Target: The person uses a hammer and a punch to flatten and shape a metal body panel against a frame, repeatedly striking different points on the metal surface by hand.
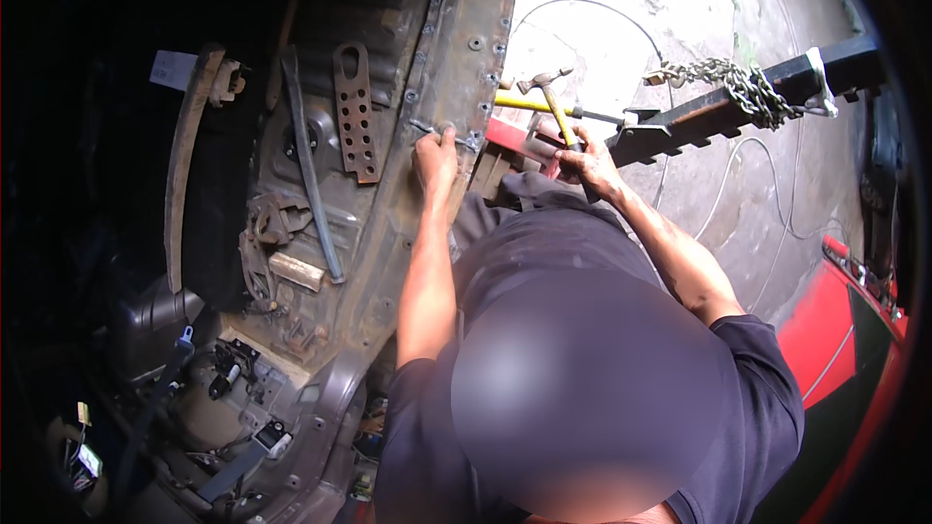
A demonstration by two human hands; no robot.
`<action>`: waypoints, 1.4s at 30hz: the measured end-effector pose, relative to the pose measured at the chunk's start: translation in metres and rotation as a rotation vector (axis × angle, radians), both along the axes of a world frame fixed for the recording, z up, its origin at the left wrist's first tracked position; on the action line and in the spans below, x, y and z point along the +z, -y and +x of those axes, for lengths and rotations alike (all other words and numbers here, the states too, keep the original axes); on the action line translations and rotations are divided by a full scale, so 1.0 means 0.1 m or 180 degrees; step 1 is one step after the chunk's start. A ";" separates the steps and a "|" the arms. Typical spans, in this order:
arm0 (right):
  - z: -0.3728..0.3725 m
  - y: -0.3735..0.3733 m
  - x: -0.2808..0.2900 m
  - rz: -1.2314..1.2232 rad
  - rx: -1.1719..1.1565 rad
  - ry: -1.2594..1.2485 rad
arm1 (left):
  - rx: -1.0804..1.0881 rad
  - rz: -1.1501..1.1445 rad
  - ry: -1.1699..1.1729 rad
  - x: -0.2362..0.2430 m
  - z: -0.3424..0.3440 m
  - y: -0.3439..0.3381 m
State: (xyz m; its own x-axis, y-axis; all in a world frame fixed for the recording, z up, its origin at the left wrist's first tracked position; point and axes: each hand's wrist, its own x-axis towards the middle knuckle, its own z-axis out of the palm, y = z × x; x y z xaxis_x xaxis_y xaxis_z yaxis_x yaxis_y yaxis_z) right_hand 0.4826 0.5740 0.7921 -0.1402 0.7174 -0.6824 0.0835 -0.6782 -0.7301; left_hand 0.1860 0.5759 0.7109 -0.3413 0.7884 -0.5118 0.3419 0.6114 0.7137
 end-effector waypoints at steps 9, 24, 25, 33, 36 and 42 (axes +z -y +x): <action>0.02 0.11 -0.14 0.0370 0.0332 0.0513 | 0.0559 -0.0138 0.1015 0.23 0.05 0.05; -0.57 -0.32 -0.32 0.0637 0.0016 0.0358 | 0.1465 0.0403 0.1429 0.01 0.17 0.10; -0.61 -0.34 -0.42 0.0605 -0.0253 0.0113 | 0.1454 0.0400 0.1440 0.04 0.19 0.08; -0.73 -0.43 -0.64 0.0437 -0.0788 -0.0464 | 0.0895 -0.0124 0.1056 0.25 0.07 0.01; -0.65 -0.40 -0.67 0.0354 -0.0805 -0.0460 | 0.1072 0.0069 0.1216 0.35 0.00 0.08; -0.17 -0.11 -0.66 0.0246 -0.0771 -0.0128 | 0.0597 0.2062 0.2273 2.12 -0.43 -0.03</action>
